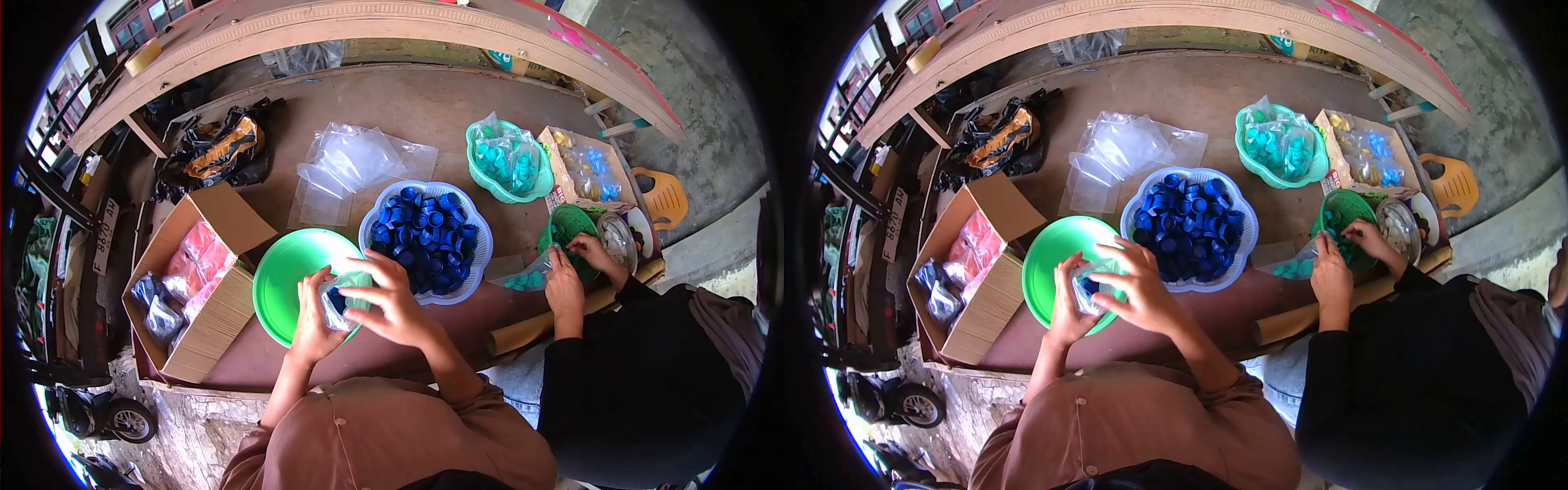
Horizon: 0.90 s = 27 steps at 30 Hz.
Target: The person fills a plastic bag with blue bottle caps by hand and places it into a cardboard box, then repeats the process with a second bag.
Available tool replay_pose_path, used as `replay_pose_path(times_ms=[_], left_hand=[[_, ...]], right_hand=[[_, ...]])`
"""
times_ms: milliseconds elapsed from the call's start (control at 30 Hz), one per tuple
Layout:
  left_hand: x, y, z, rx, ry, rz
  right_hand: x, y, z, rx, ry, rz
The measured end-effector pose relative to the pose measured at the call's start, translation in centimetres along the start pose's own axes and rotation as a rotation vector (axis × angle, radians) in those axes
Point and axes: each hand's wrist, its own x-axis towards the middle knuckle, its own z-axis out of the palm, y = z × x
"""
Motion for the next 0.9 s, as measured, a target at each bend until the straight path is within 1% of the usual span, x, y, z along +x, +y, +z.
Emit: replay_pose_path(times_ms=[33,100,167,233,300,333,367,467,567,633,700,733,767,833,867,900], left_hand=[[0.0,0.1,-0.1,0.013,0.004,-0.014],[-0.1,-0.1,-0.1,0.026,0.008,-0.034],[-0.2,-0.4,0.0,0.039,0.014,-0.035],[0.0,-0.3,0.0,0.033,0.009,-0.035],[0.1,-0.1,0.1,0.03,0.005,-0.035],[0.2,0.0,0.1,0.018,-0.001,-0.038],[0.2,0.0,0.1,0.006,-0.009,-0.042],[0.3,-0.4,0.1,0.024,-0.003,-0.038],[0.3,-0.4,-0.1,0.041,-0.005,-0.056],[0.3,-0.5,-0.1,0.043,0.003,-0.062],[0.4,-0.6,-0.1,0.042,0.016,-0.069],[0.4,-0.6,0.0,0.045,0.014,-0.068],[0.4,-0.6,0.0,0.049,0.012,-0.067],[0.5,-0.5,0.1,0.039,0.005,-0.068],[0.4,-0.5,0.2,0.031,-0.005,-0.064],[0.4,-0.5,0.2,0.031,-0.007,-0.062]], right_hand=[[-0.1,1.4,0.1,0.064,0.107,0.021],[0.0,5.1,-0.9,0.144,0.275,0.206],[-0.7,10.2,-1.9,-0.062,0.482,0.375],[-1.8,15.4,-2.8,-0.409,0.581,0.648],[-1.4,16.9,-4.2,-0.638,0.516,0.842],[-1.2,18.0,-4.4,-0.698,0.52,0.853],[-1.0,18.8,-4.4,-0.696,0.52,0.853],[0.0,19.9,-4.5,-0.821,0.511,0.843],[0.6,20.6,-4.5,-0.832,0.483,0.877],[0.9,19.9,-4.7,-0.828,0.482,0.893],[0.8,18.6,-5.1,-0.537,0.606,0.802],[0.8,17.6,-5.1,-0.562,0.651,0.648],[0.9,16.4,-5.1,-0.561,0.648,0.646],[1.4,12.6,-5.6,-0.706,0.689,0.39],[1.7,10.6,-5.8,-0.701,0.679,0.322],[1.7,9.2,-6.1,-0.497,0.645,0.277]])
